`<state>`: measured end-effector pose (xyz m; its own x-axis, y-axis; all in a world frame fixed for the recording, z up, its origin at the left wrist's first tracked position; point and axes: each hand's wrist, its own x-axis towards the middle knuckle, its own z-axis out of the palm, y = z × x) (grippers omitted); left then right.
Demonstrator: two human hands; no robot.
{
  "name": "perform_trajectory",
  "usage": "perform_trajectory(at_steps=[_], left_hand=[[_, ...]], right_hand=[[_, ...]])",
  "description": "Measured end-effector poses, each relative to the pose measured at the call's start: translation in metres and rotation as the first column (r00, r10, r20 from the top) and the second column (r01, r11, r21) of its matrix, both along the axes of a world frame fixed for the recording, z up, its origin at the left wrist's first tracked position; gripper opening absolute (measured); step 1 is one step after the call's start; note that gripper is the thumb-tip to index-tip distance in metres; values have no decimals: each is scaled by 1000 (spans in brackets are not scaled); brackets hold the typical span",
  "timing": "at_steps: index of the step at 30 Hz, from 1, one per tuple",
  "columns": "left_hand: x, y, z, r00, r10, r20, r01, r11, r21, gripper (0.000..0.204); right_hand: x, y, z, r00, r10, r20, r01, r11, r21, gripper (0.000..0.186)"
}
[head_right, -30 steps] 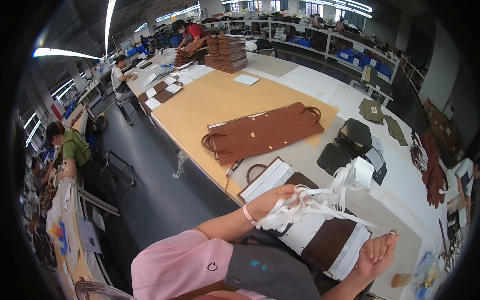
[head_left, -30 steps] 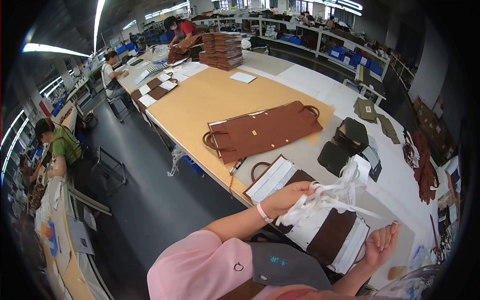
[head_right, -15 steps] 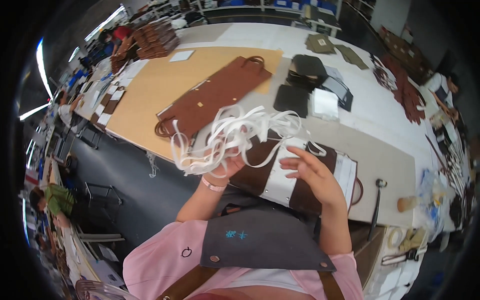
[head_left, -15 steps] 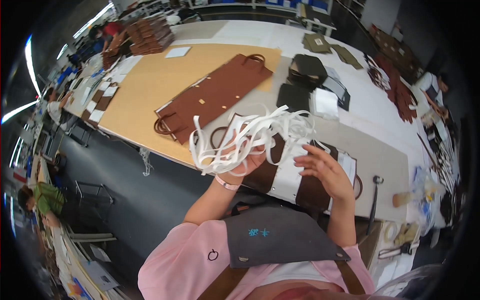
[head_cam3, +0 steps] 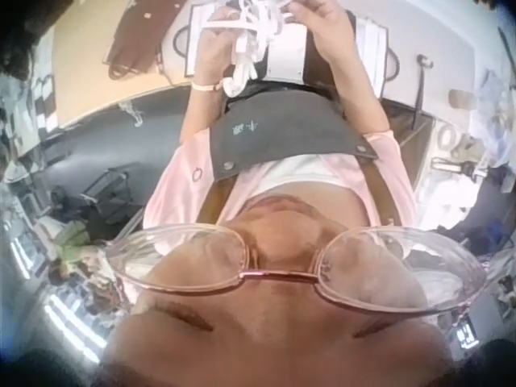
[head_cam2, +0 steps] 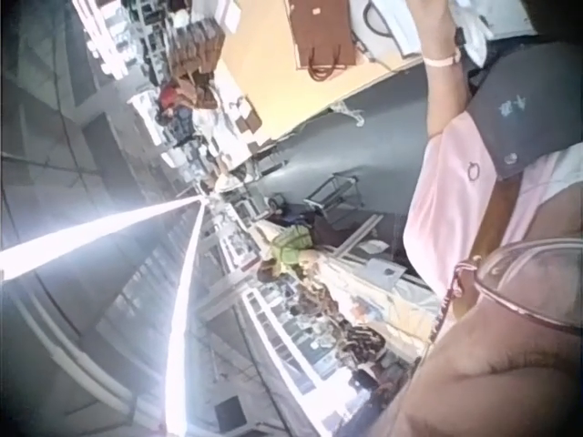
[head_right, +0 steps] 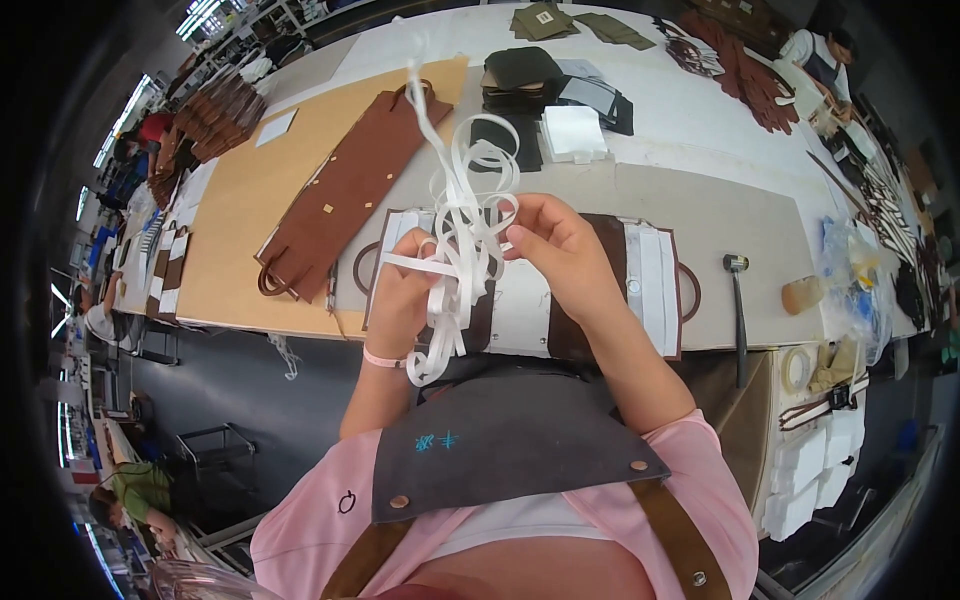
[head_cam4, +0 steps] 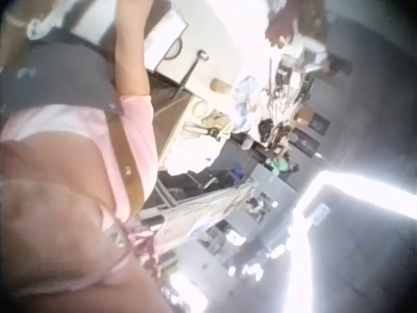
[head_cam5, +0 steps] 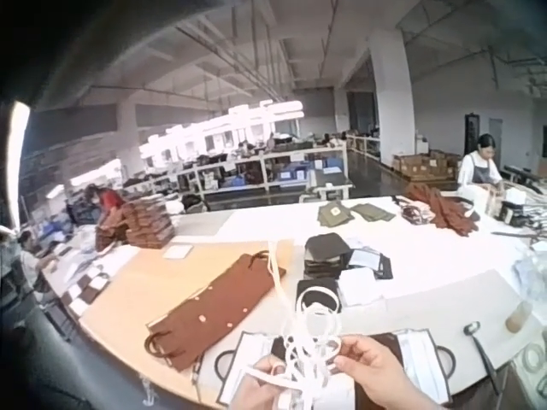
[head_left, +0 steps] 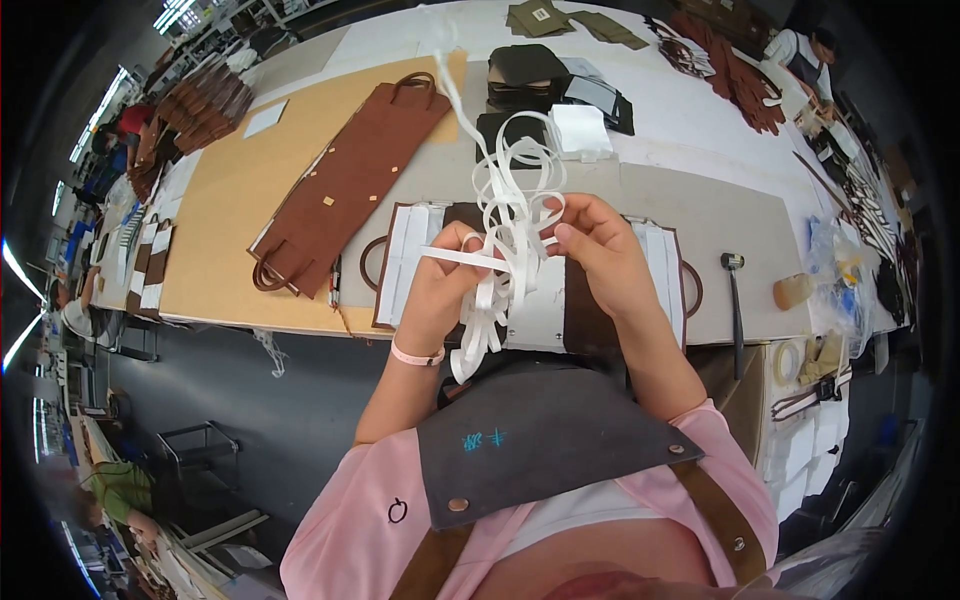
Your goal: Applying adhesive lining and strips to leather bag components on a workshop table.
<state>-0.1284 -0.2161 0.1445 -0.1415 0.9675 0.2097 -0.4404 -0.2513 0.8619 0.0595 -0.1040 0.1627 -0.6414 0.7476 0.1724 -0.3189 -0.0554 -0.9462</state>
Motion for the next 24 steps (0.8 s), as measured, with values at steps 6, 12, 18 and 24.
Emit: perform_trajectory(at_steps=[6,12,18,24], left_hand=[[10,1,8,1000,-22,-13,21,996,-91,23],[6,-5,-4,991,-1,-137,-20,988,-154,18],[-29,-13,-9,979,182,87,-169,976,-135,20],[4,-26,-33,683,-538,-493,328,830,-450,44]], right_hand=[[8,0,-3,993,80,-83,-86,993,-76,8],[16,-4,-3,963,232,-138,-254,951,-175,8],[33,8,-26,948,148,-283,-229,933,-279,17],[27,-34,-56,893,449,15,-399,808,-434,24]])
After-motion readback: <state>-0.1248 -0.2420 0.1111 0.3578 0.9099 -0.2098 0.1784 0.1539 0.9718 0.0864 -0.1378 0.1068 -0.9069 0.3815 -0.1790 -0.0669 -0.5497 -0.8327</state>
